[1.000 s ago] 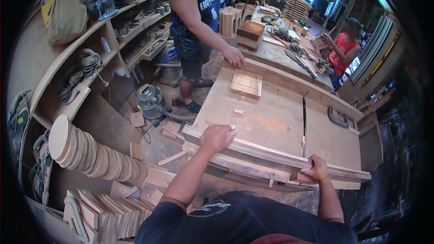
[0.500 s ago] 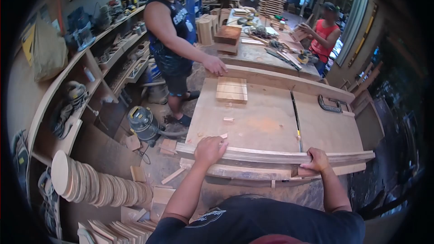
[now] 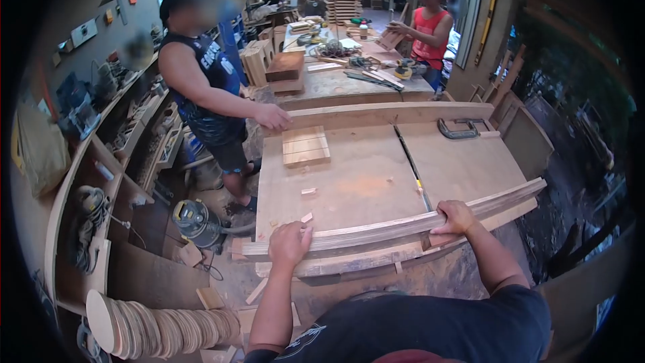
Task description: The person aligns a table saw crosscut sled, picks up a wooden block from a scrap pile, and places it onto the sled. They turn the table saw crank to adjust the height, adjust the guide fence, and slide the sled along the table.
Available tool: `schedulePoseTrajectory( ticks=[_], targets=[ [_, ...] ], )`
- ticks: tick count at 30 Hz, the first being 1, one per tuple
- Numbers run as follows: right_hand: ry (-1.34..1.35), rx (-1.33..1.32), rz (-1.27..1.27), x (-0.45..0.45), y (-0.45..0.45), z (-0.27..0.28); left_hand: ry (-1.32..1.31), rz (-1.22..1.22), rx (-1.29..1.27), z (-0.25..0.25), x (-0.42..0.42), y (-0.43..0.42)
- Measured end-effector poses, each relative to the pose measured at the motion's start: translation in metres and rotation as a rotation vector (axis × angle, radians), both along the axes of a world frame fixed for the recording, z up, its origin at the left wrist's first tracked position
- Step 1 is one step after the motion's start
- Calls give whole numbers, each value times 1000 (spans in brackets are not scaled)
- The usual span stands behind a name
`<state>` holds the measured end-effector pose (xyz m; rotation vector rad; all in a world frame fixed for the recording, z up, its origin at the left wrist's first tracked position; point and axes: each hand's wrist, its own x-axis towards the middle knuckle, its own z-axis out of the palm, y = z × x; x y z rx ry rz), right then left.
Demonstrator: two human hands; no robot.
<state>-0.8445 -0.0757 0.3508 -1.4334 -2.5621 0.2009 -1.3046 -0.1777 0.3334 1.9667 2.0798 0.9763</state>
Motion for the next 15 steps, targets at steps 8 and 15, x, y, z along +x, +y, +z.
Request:
schedulePoseTrajectory(
  ticks=[8,15],
  targets=[
    [-13,2,24,6,0,-5,-15,4,22,0,3,0],
    [-49,-28,19,5,0,-1,-5,13,44,-4,1,1]
  ],
)
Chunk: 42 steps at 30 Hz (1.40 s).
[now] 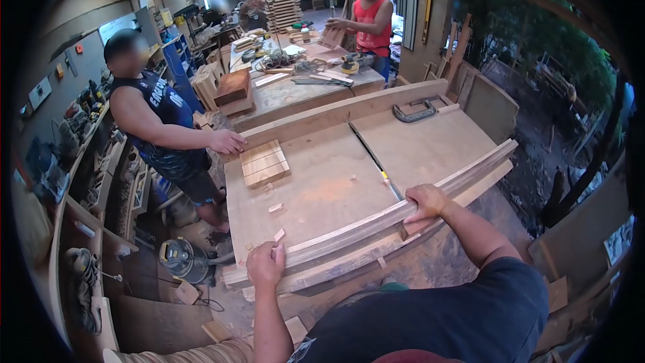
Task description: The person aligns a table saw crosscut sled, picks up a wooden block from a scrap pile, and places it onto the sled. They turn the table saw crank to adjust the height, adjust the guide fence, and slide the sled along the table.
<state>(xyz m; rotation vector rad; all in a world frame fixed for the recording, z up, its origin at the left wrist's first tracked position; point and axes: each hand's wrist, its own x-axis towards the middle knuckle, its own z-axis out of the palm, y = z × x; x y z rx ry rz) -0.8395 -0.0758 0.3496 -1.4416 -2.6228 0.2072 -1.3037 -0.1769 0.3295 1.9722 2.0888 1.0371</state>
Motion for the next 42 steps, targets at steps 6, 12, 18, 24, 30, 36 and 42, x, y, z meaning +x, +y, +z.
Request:
schedulePoseTrajectory(
  ticks=[6,12,18,24,30,36,42],
  targets=[
    [-5,-7,-6,1,1,-3,-10,-3,19,2,2,-1],
    [-4,-52,-22,0,1,1,-3,7,27,3,4,-2],
    [-24,-37,-28,0,-1,3,16,3,67,-3,1,0],
    [-12,-31,-13,1,1,0,7,4,102,-2,2,0],
    [-5,-41,-15,-1,0,3,6,14,75,-3,2,1],
    [4,-60,-19,-2,0,5,14,7,86,-3,2,1],
    [-22,-41,-16,-2,-1,6,5,12,78,-2,3,-1]
  ],
)
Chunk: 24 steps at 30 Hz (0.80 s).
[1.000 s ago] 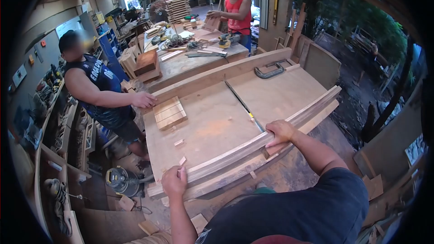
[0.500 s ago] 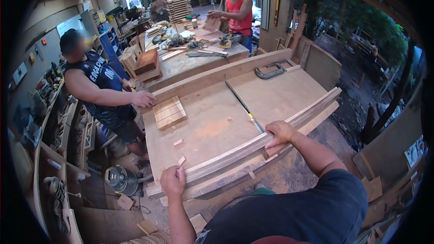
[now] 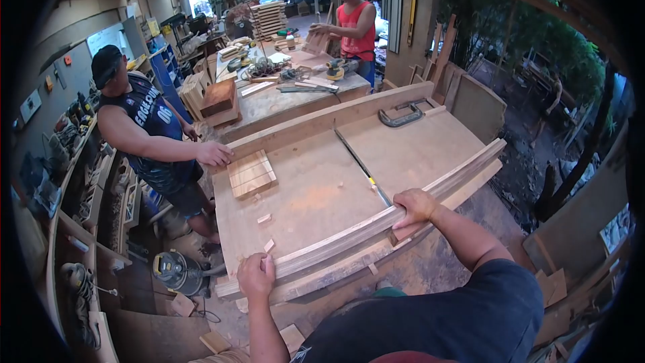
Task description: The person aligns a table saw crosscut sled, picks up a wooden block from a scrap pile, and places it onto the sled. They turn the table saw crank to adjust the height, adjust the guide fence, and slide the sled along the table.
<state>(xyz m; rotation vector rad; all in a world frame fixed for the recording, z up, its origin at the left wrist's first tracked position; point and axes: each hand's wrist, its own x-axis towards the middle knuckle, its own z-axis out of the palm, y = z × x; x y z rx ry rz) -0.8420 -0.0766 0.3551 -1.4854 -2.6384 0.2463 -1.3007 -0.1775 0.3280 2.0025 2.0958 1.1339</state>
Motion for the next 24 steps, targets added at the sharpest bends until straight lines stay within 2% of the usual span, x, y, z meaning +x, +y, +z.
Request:
schedulePoseTrajectory(
  ticks=[7,11,16,20,23,24],
  targets=[
    [-5,0,-6,0,0,0,2,-9,-1,2,-1,1],
    [71,86,26,4,1,-9,-12,6,-16,2,0,1],
    [67,79,44,3,1,-7,19,-21,63,-1,-2,0],
    [106,87,54,6,3,-11,-14,-15,-5,2,-2,-1],
    [96,80,47,4,1,-10,26,-11,70,-9,-4,1],
    [98,91,67,4,4,-13,45,1,25,-12,-6,2]
  ],
)
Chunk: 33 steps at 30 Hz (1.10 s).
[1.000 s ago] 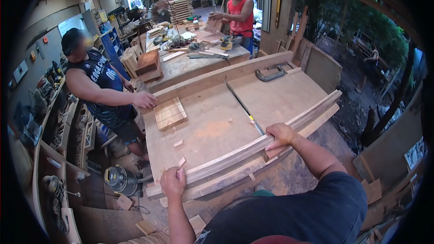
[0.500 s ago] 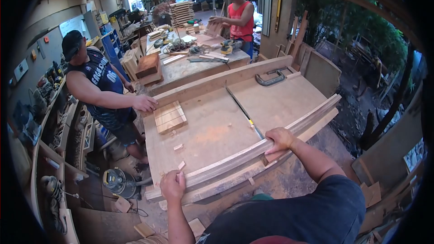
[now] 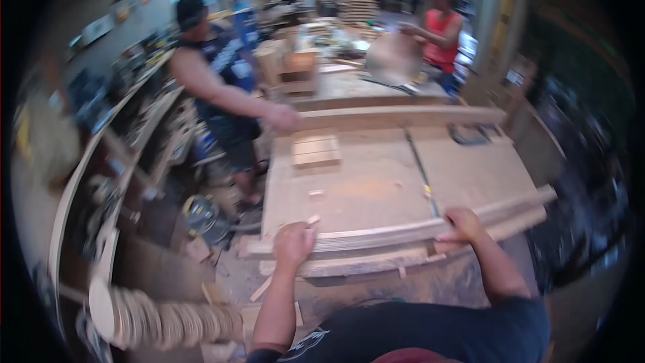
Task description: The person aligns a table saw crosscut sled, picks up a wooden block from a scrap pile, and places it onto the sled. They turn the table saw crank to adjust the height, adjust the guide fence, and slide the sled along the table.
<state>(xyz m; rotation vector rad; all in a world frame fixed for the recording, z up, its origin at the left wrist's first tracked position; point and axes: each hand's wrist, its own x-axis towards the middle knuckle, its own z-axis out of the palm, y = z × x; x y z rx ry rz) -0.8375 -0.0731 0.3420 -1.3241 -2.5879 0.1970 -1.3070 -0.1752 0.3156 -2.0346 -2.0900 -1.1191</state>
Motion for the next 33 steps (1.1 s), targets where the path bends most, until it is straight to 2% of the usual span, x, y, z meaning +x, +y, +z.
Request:
schedulePoseTrajectory(
  ticks=[2,3,4,6,7,11,17,22,25,27,28,29,31,33],
  targets=[
    [-11,-63,-31,6,8,-12,11,0,-63,-3,-1,-1],
    [39,67,10,16,15,-34,2,-9,-80,-3,-2,-1],
    [58,38,1,8,11,-23,-25,-29,-26,-5,-3,-2],
    [83,-14,-36,1,6,-16,-47,15,-130,-6,-4,-4],
    [79,-32,-40,0,8,-15,-52,16,-63,-11,-6,-4],
    [57,-56,32,-2,10,-14,-37,59,-259,12,-4,-11],
    [49,-45,104,2,13,-11,-69,71,-254,8,12,-7],
    [96,-67,99,2,7,-9,-31,-110,-236,8,100,18],
    [124,-88,85,10,-2,0,10,-127,-238,9,155,32],
    [246,86,254,28,-5,-9,27,-164,-251,10,193,30],
    [188,38,276,45,-4,-5,22,-141,-270,6,215,22],
    [192,23,298,63,1,-12,44,-146,-182,4,235,15],
    [234,103,310,106,19,-24,53,-127,-101,-3,282,-5],
    [199,14,284,139,26,-24,132,17,-22,-11,331,-46]
  ],
)
